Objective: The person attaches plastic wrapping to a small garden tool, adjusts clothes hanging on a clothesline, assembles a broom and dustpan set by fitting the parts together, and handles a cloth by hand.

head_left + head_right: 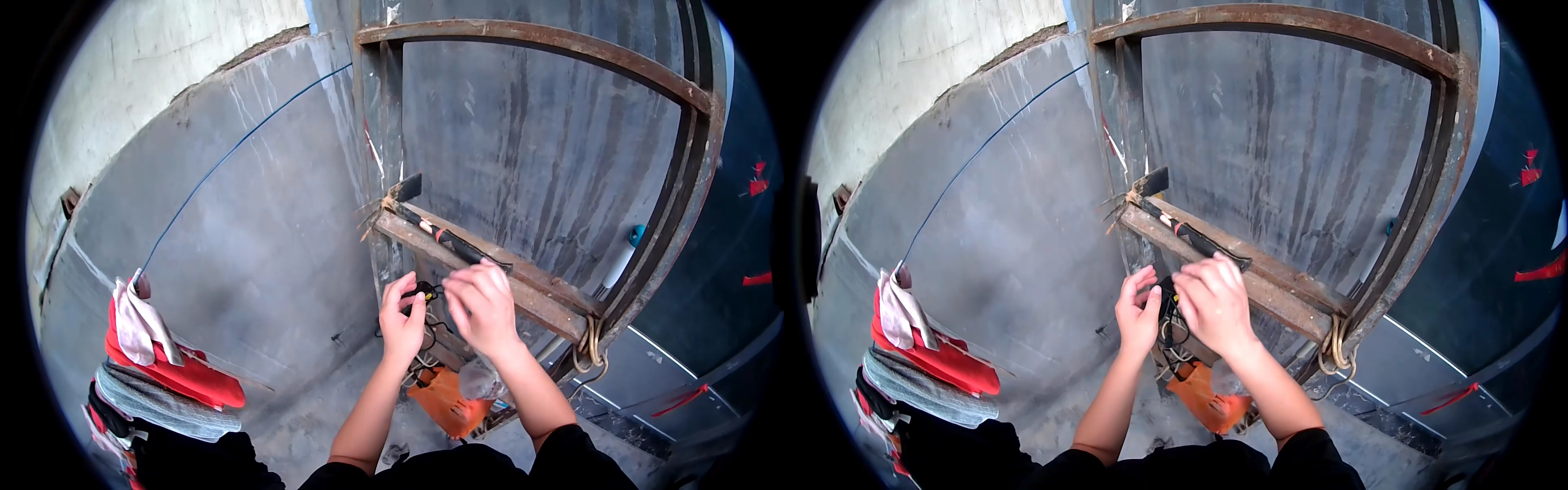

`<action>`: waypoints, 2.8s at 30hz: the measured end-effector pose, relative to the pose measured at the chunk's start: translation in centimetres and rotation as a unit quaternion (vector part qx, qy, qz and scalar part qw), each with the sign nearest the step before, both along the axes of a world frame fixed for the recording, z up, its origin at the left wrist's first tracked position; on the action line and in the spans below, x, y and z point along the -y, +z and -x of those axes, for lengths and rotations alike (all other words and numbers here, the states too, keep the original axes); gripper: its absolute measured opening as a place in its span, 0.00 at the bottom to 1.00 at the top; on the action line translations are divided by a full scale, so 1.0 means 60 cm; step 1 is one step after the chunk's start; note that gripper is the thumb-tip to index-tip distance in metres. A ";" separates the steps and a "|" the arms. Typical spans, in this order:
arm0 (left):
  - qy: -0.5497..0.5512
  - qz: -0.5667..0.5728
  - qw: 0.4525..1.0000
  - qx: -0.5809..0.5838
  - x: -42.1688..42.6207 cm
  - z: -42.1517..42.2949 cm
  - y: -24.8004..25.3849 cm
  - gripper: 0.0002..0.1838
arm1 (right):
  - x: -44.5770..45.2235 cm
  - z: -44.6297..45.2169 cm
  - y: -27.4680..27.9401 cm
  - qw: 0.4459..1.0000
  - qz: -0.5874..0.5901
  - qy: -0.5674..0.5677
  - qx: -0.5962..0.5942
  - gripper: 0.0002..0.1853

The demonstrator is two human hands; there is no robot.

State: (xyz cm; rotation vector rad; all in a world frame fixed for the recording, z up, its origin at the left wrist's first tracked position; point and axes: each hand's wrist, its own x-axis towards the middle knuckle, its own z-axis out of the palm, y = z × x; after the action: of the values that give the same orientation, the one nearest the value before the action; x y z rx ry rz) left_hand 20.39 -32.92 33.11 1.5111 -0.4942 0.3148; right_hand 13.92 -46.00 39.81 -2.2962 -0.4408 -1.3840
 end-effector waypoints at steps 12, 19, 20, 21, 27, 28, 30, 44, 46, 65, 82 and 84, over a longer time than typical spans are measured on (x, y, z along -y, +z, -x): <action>0.064 -0.062 0.989 -0.117 -0.115 0.122 -0.189 0.12 | -0.112 0.029 -0.242 0.937 -0.150 0.245 -0.197 0.08; 0.230 -0.125 0.936 -0.236 -0.264 0.331 -0.293 0.04 | -0.180 0.128 -0.333 0.850 -0.096 0.383 -0.349 0.05; 0.244 -0.117 0.933 -0.237 -0.283 0.365 -0.302 0.04 | -0.187 0.145 -0.338 0.845 -0.087 0.394 -0.351 0.05; 0.268 -0.156 0.921 -0.235 -0.303 0.402 -0.312 0.04 | -0.194 0.162 -0.344 0.843 -0.074 0.391 -0.363 0.05; 0.400 -0.179 0.866 -0.240 -0.381 0.607 -0.354 0.05 | -0.247 0.277 -0.387 0.828 -0.006 0.401 -0.393 0.04; 0.413 -0.176 0.862 -0.236 -0.395 0.637 -0.353 0.05 | -0.260 0.297 -0.393 0.826 0.007 0.396 -0.401 0.04; 0.459 -0.147 0.842 -0.243 -0.421 0.710 -0.349 0.05 | -0.299 0.350 -0.405 0.822 0.000 0.414 -0.392 0.04; 0.652 0.002 0.718 -0.244 -0.617 1.097 -0.338 0.05 | -0.637 0.601 -0.382 0.725 0.028 0.527 -0.443 0.08; 0.669 0.023 0.710 -0.220 -0.654 1.096 -0.323 0.05 | -0.689 0.593 -0.365 0.728 0.029 0.531 -0.433 0.07; 0.622 -0.283 0.730 0.011 -1.222 0.828 -0.029 0.05 | -1.175 0.427 -0.115 0.695 -0.283 0.595 -0.287 0.03; 0.296 -0.064 0.951 0.056 -1.447 0.439 0.090 0.11 | -1.315 0.441 -0.022 0.844 -0.279 0.420 -0.183 0.04; 0.290 -0.050 0.955 0.035 -1.438 0.426 0.092 0.10 | -1.308 0.442 -0.023 0.855 -0.269 0.407 -0.178 0.04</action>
State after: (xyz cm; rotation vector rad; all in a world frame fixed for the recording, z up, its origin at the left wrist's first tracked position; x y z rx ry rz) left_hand -5.15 53.36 38.61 1.7309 -0.1080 0.8132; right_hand -12.58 32.50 38.46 -1.5411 -0.6874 -0.5381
